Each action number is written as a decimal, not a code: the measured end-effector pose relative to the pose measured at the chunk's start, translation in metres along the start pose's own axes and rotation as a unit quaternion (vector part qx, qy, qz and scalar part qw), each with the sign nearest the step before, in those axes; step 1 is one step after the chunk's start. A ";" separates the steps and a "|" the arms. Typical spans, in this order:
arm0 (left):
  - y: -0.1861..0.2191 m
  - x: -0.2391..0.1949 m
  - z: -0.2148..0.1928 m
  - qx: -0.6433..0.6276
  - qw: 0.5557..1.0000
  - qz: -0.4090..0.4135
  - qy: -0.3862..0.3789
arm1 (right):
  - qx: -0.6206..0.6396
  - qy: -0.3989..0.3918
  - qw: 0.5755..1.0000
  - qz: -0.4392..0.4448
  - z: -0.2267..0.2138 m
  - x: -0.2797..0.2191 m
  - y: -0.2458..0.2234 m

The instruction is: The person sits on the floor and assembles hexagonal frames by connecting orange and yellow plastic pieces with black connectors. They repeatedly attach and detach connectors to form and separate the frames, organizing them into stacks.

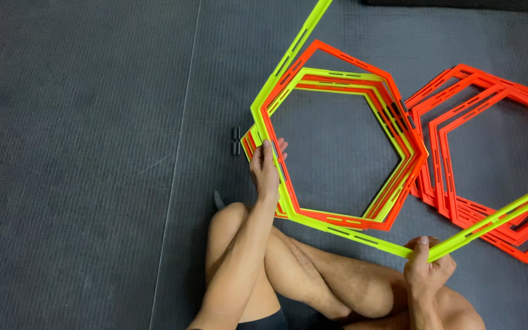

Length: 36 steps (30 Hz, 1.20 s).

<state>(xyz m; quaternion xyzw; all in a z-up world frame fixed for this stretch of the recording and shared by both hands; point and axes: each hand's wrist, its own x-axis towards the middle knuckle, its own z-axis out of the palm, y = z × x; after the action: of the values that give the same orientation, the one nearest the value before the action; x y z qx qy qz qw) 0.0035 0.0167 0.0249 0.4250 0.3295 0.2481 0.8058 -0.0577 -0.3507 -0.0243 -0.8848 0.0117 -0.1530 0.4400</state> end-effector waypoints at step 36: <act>-0.024 0.021 -0.014 0.178 0.977 0.100 0.061 | -0.048 -0.005 0.997 -0.056 0.000 0.002 -0.018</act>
<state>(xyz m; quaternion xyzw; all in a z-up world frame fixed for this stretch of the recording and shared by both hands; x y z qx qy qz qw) 0.0098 0.0266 -0.0080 0.5764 0.3726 0.2897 0.6671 -0.0579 -0.3396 -0.0100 -0.9048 -0.0327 -0.1718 0.3882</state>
